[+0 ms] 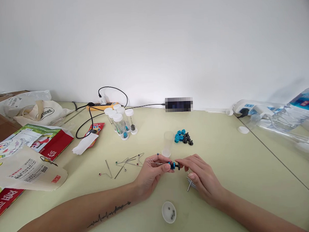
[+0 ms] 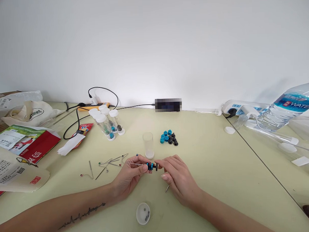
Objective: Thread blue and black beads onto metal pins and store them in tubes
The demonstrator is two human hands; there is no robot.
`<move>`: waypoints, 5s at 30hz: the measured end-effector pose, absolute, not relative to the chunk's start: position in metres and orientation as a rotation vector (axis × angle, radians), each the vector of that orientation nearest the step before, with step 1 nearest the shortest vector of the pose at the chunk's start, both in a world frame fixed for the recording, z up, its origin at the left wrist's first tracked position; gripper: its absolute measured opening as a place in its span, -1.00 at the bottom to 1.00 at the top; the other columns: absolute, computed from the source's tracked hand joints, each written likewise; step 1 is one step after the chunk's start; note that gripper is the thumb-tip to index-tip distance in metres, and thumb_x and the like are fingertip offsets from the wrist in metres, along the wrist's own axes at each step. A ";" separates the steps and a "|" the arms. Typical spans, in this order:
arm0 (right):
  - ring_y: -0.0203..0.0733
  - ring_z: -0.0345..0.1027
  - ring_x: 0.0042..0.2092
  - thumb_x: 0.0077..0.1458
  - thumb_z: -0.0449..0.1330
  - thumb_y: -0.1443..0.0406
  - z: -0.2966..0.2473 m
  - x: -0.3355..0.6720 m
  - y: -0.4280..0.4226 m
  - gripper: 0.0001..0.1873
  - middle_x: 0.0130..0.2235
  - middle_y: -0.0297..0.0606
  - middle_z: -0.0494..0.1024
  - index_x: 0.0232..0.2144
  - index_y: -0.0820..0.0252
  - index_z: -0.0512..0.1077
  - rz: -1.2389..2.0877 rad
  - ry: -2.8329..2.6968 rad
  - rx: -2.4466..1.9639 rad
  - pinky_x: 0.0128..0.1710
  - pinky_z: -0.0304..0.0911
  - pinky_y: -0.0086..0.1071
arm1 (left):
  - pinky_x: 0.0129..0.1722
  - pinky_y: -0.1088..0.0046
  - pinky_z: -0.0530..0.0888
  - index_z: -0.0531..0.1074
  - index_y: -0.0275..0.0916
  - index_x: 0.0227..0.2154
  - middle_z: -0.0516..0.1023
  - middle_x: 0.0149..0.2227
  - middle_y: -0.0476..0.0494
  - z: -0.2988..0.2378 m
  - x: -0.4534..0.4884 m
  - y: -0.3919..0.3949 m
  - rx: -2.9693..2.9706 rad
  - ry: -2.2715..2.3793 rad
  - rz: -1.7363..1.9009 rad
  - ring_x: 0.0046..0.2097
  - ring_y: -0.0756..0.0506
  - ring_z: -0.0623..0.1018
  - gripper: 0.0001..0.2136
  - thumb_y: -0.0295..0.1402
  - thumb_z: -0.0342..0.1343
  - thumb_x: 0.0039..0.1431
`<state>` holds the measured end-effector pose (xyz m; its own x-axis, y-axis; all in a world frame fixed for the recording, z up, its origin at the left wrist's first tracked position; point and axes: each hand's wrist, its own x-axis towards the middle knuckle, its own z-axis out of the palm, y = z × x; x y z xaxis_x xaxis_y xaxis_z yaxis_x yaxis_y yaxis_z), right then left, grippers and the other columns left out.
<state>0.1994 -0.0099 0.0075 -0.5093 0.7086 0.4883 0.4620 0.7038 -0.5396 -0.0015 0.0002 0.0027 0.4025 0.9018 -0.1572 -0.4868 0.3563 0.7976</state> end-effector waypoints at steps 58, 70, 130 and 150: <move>-0.09 0.27 -0.19 0.29 -0.32 -0.01 0.005 0.202 -0.012 -0.40 -0.14 -0.08 0.39 0.17 0.16 0.15 0.377 -2.179 -0.966 -0.21 0.24 -0.20 | -0.22 0.49 0.38 0.50 -0.31 -0.39 0.55 -0.36 -0.11 0.002 -0.001 0.001 0.733 0.646 1.012 -0.34 0.02 0.51 -0.84 -0.40 0.33 -0.07; -0.05 0.23 -0.13 0.27 -0.32 -0.04 0.007 0.200 -0.013 -0.36 -0.10 -0.05 0.36 0.17 0.21 0.15 0.311 -2.201 -0.960 -0.16 0.23 -0.17 | -0.23 0.51 0.39 0.52 -0.31 -0.40 0.55 -0.37 -0.10 0.002 -0.002 0.001 0.718 0.630 1.030 -0.34 0.03 0.51 -0.85 -0.41 0.32 -0.06; -0.27 0.36 -0.28 0.25 -0.10 0.41 0.105 0.177 -0.024 -0.66 -0.23 -0.32 0.46 -0.24 0.02 0.45 0.705 -2.480 -1.099 -0.34 0.28 -0.46 | -0.15 0.41 0.33 0.50 -0.18 -0.35 0.51 -0.27 -0.07 0.007 0.006 -0.006 1.975 0.919 0.796 -0.16 -0.09 0.37 -0.75 -0.43 -0.11 0.25; -0.34 0.28 -0.50 0.24 -0.03 0.41 0.133 0.183 0.002 -0.79 -0.44 -0.31 0.46 -0.22 0.17 0.40 -0.305 -1.944 -1.189 -0.54 0.14 -0.48 | 0.15 0.26 0.16 0.21 -0.12 0.07 0.31 0.13 -0.19 0.066 -0.011 0.042 1.705 0.978 1.175 0.18 -0.16 0.26 -0.42 -0.29 0.27 -0.03</move>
<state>0.1828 0.0020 0.1335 -0.2206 0.6294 0.7452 0.8273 0.5254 -0.1989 -0.0113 0.0423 0.0659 0.2606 0.9135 0.3125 0.1412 -0.3563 0.9236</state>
